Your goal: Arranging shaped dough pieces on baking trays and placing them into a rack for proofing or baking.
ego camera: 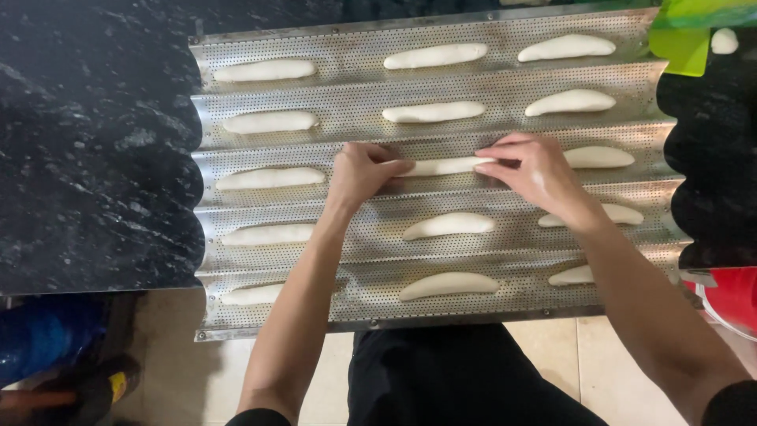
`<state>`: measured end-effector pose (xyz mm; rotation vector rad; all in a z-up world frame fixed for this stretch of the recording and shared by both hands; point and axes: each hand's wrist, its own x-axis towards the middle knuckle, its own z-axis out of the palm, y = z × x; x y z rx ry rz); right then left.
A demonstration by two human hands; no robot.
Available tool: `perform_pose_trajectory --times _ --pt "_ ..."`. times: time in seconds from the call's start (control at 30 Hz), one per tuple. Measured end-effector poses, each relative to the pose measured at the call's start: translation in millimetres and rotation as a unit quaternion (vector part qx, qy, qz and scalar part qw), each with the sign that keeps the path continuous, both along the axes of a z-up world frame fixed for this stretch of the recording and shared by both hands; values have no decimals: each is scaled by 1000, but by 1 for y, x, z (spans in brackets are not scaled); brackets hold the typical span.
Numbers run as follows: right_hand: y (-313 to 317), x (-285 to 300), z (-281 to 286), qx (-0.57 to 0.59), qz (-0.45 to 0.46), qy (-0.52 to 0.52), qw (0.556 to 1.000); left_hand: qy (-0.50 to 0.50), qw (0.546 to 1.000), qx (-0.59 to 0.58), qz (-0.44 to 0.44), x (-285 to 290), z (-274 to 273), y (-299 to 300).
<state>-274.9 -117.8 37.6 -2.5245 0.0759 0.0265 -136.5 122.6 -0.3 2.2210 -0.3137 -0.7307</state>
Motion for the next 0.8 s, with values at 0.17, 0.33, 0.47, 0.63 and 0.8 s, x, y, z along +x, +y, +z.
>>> perform_pose_trajectory --times 0.17,0.33,0.47,0.63,0.8 --pt "-2 -5 -6 0 -26 12 1000 -63 998 18 23 10 -12 26" --pt "43 -11 30 27 12 -10 1000 -23 994 -91 57 -23 29 51" --pt "84 -14 -10 -33 160 55 985 -26 982 -186 -22 -60 26 52" --pt "79 -18 8 -21 178 63 982 -23 979 -185 -86 -89 27 28" --pt "51 -47 28 -10 92 90 992 67 965 -219 -127 -98 39 15"
